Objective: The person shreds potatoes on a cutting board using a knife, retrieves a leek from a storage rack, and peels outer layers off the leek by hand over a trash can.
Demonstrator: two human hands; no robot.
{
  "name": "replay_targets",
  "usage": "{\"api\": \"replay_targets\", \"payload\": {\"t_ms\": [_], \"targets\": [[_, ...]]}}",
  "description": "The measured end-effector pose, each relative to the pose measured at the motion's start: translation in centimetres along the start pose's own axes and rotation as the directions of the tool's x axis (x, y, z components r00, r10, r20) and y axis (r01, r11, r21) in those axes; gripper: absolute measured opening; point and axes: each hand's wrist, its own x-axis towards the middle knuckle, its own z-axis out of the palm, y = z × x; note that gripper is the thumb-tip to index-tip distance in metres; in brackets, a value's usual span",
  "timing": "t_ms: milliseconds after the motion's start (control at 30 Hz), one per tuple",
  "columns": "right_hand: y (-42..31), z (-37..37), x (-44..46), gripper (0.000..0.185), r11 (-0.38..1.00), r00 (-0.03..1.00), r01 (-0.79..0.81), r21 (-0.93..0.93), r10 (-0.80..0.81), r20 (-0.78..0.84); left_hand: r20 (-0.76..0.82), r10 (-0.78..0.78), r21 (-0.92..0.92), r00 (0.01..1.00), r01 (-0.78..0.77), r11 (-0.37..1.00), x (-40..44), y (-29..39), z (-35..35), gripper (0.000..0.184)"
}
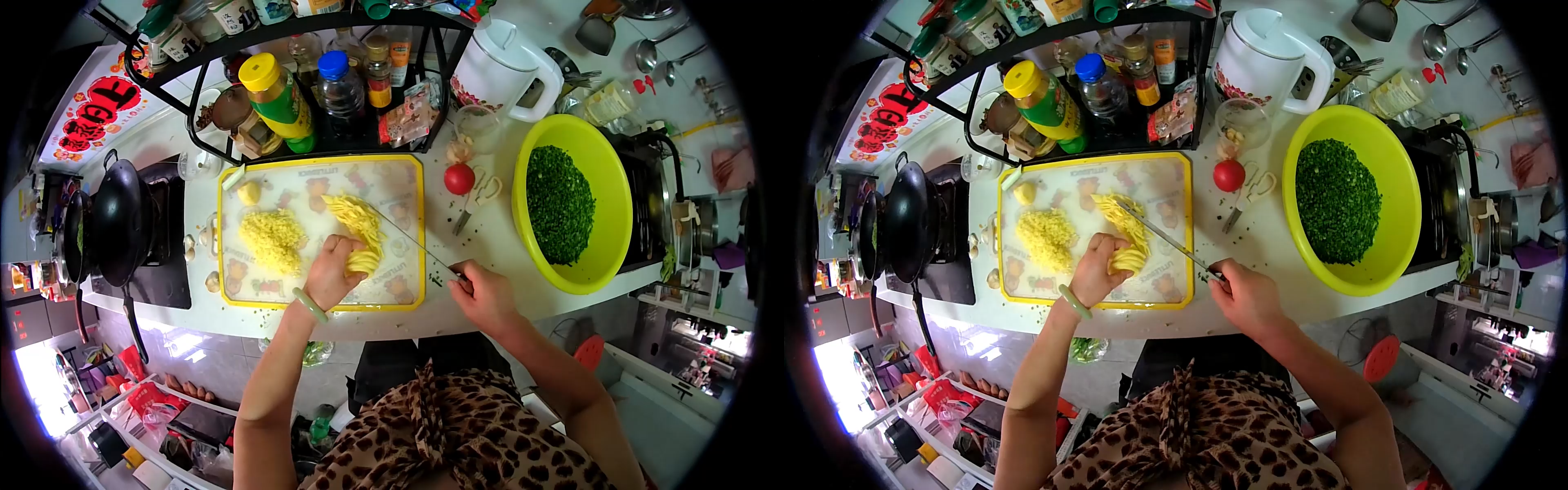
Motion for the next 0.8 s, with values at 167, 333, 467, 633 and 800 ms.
{"api": "replay_targets", "payload": {"t_ms": [167,333,467,633,800], "targets": [[-0.5,0.3,0.2,0.017,1.0,0.999,0.004,0.007,-0.005,0.039,-0.01,0.005,-0.106,1.0,-0.006,0.994,-0.9,0.1,0.1,0.046],[-1.1,1.0,1.1,0.015,0.998,0.982,0.064,0.017,-0.066,0.179,0.184,-0.152,-0.252,0.971,0.196,0.948,-2.5,0.0,-0.1,0.043],[-0.9,2.6,2.0,0.015,0.999,0.959,0.052,0.005,-0.052,0.28,0.154,-0.145,-0.234,0.977,0.179,0.956,-2.7,0.0,0.4,0.043],[-0.7,2.8,3.5,0.017,0.999,0.946,0.034,-0.036,-0.02,0.323,-0.258,-0.015,-0.033,0.966,0.006,0.999,-4.0,2.2,-0.1,0.044],[-1.4,2.1,3.9,0.015,0.991,0.942,0.118,-0.071,-0.089,0.323,-0.424,0.063,0.169,0.904,0.01,0.986,-6.5,3.4,1.9,0.033]]}}
